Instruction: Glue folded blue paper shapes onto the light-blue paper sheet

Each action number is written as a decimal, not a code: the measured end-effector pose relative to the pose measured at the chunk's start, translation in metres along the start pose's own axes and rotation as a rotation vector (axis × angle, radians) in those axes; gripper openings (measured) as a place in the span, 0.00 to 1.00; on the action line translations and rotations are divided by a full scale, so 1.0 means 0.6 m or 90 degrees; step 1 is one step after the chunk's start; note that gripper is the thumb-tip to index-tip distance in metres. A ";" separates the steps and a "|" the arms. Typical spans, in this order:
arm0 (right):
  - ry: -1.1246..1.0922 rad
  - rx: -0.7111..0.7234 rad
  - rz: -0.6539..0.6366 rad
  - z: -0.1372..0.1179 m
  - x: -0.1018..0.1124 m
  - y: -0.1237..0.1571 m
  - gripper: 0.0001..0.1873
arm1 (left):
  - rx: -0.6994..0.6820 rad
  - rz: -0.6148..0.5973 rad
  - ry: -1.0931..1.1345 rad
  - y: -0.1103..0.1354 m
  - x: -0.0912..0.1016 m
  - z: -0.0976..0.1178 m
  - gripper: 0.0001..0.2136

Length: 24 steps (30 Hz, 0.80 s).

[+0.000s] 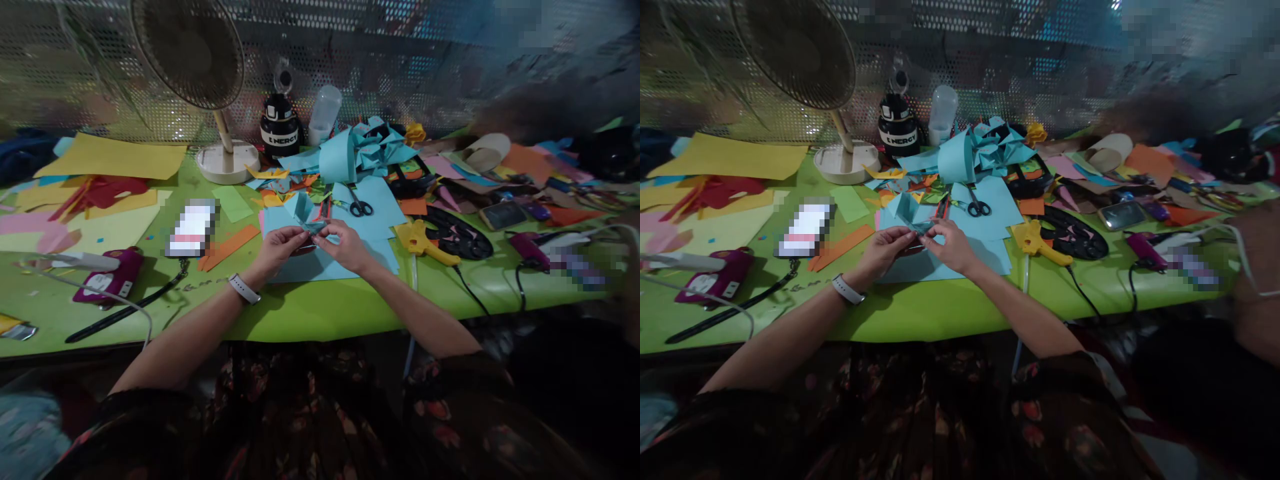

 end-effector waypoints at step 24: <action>-0.017 -0.003 -0.020 0.002 -0.001 -0.003 0.08 | -0.007 -0.004 0.009 0.005 -0.001 0.001 0.15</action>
Point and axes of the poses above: each hand's wrist, its own y-axis away from the middle knuckle, its own x-axis out of the back of the hand, z = x × y, the point moved 2 cm from there along -y, towards the middle knuckle, and after that the axes turned 11 degrees about -z, right-handed, at the moved point
